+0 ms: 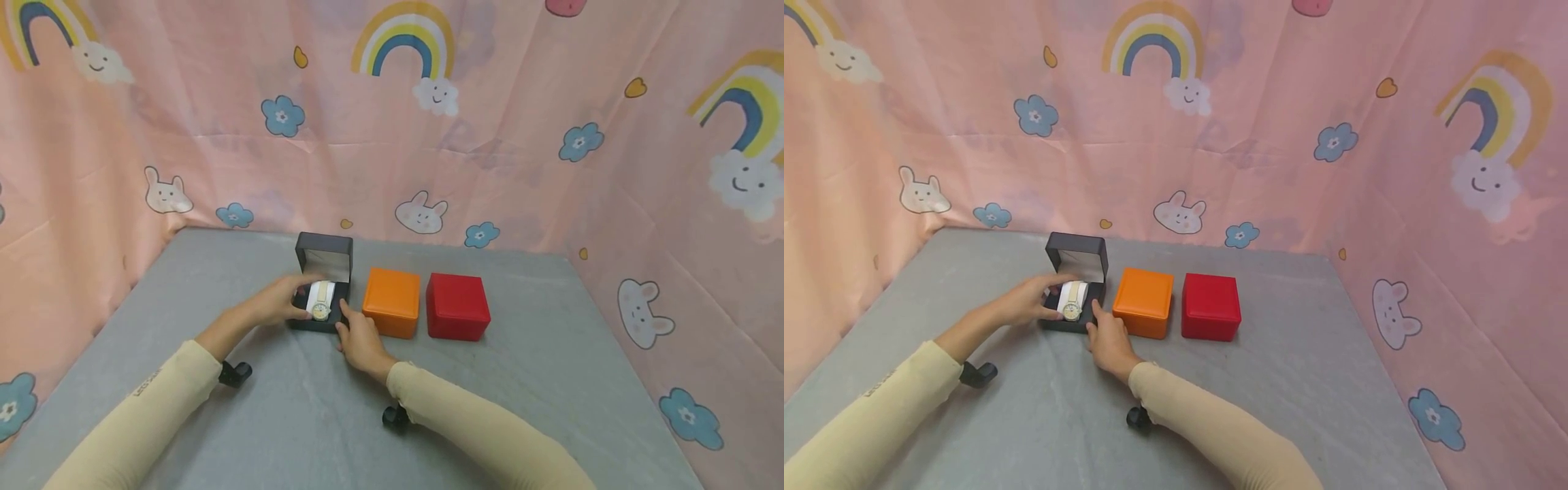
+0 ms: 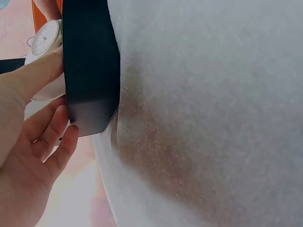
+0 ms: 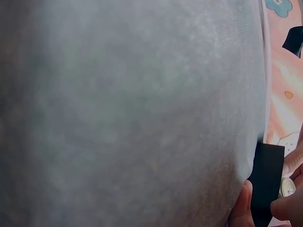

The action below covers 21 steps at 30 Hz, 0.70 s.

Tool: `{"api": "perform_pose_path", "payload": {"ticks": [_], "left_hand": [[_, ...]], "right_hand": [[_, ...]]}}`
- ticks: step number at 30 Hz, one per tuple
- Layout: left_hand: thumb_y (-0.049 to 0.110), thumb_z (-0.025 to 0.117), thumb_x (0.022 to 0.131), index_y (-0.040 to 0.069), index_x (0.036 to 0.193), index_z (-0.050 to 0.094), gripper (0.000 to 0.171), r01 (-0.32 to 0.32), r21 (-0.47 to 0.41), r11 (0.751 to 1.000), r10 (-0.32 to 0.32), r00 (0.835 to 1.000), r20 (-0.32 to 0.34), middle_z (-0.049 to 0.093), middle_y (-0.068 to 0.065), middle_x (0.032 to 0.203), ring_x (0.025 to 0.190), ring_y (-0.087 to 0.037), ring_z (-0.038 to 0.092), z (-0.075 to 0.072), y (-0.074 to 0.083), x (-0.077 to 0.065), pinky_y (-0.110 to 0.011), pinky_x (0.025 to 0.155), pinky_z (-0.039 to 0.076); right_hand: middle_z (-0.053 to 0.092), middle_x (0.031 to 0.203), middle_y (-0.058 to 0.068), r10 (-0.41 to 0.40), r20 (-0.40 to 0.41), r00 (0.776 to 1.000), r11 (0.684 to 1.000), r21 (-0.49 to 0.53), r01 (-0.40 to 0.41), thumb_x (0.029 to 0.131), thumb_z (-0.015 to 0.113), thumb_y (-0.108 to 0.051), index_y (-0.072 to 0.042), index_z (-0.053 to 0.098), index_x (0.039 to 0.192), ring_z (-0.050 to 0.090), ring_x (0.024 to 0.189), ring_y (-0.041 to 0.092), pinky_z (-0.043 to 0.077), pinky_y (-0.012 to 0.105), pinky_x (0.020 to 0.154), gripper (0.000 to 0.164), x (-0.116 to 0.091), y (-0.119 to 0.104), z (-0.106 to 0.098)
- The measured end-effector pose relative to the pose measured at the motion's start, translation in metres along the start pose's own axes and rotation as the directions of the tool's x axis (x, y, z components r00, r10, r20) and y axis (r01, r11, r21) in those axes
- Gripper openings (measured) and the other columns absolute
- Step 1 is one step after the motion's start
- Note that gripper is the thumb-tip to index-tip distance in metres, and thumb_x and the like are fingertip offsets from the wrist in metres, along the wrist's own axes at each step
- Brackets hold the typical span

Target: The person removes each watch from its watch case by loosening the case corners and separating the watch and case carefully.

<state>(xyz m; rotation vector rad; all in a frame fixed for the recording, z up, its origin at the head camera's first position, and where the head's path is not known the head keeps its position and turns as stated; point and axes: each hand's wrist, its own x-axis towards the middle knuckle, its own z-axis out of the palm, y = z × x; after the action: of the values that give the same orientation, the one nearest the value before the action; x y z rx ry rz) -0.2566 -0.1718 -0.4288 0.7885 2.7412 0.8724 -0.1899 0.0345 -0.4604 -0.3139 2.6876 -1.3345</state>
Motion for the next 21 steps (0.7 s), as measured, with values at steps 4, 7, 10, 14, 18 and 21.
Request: {"api": "perform_pose_path", "payload": {"ticks": [4, 7, 10, 14, 18, 21], "left_hand": [[0.01, 0.087, 0.077, 0.01, 0.145, 0.053, 0.076, -0.013, 0.035, 0.999, 0.014, 1.0, -0.025, 0.066, -0.016, 0.13, 0.108, -0.031, 0.063, -0.0004, -0.0011, 0.0013, -0.05, 0.091, 0.053], [0.012, 0.088, 0.077, 0.011, 0.144, 0.055, 0.075, -0.015, 0.041, 0.999, 0.017, 0.999, -0.039, 0.069, -0.017, 0.126, 0.108, -0.032, 0.066, -0.0002, -0.0022, 0.0009, -0.05, 0.09, 0.055], [0.012, 0.088, 0.077, 0.01, 0.143, 0.056, 0.074, -0.022, 0.01, 1.0, 0.022, 0.999, -0.044, 0.069, -0.018, 0.126, 0.11, -0.033, 0.067, 0.0005, -0.0041, -0.0006, -0.05, 0.09, 0.056], [0.011, 0.088, 0.076, 0.011, 0.14, 0.058, 0.072, -0.023, -0.045, 0.999, 0.021, 0.998, -0.052, 0.07, -0.016, 0.124, 0.108, -0.031, 0.068, 0.0024, -0.0084, -0.0019, -0.049, 0.089, 0.056], [0.011, 0.088, 0.076, 0.013, 0.141, 0.057, 0.072, -0.024, -0.046, 0.999, 0.021, 0.998, -0.059, 0.071, -0.016, 0.119, 0.106, -0.03, 0.068, 0.0027, -0.0085, -0.001, -0.048, 0.088, 0.056], [0.011, 0.087, 0.077, 0.013, 0.143, 0.055, 0.074, -0.038, -0.029, 0.999, 0.036, 0.998, -0.056, 0.071, -0.017, 0.12, 0.107, -0.03, 0.068, 0.0018, -0.0072, -0.0001, -0.048, 0.088, 0.056]], "right_hand": [[0.068, 0.097, 0.014, -0.015, -0.005, 1.0, 1.0, -0.002, 0.015, 0.103, 0.056, -0.008, -0.002, 0.037, 0.155, 0.055, 0.05, 0.005, 0.046, 0.02, 0.05, 0.056, -0.0003, -0.0006, -0.0011], [0.069, 0.095, 0.014, -0.016, -0.01, 1.0, 1.0, -0.003, 0.016, 0.103, 0.056, -0.009, -0.003, 0.037, 0.155, 0.054, 0.048, 0.005, 0.044, 0.02, 0.048, 0.055, -0.0012, -0.0002, -0.0008], [0.07, 0.087, 0.012, -0.01, -0.006, 1.0, 1.0, 0.0, 0.01, 0.103, 0.056, -0.009, -0.004, 0.037, 0.155, 0.054, 0.048, 0.005, 0.043, 0.02, 0.048, 0.055, -0.0026, 0.0006, 0.0004], [0.068, 0.082, 0.01, -0.019, -0.004, 1.0, 1.0, 0.009, 0.019, 0.103, 0.055, -0.008, -0.002, 0.037, 0.155, 0.054, 0.047, 0.005, 0.045, 0.02, 0.048, 0.055, -0.0042, 0.0021, 0.0023], [0.066, 0.087, 0.01, -0.032, -0.016, 0.999, 0.999, 0.009, 0.032, 0.103, 0.055, -0.007, -0.001, 0.037, 0.154, 0.054, 0.047, 0.005, 0.045, 0.02, 0.048, 0.055, -0.0036, 0.0024, 0.0015], [0.066, 0.081, 0.009, -0.03, -0.017, 0.999, 1.0, 0.001, 0.03, 0.103, 0.055, -0.007, -0.001, 0.037, 0.154, 0.053, 0.047, 0.005, 0.045, 0.02, 0.049, 0.055, -0.002, 0.0018, 0.0005]]}}
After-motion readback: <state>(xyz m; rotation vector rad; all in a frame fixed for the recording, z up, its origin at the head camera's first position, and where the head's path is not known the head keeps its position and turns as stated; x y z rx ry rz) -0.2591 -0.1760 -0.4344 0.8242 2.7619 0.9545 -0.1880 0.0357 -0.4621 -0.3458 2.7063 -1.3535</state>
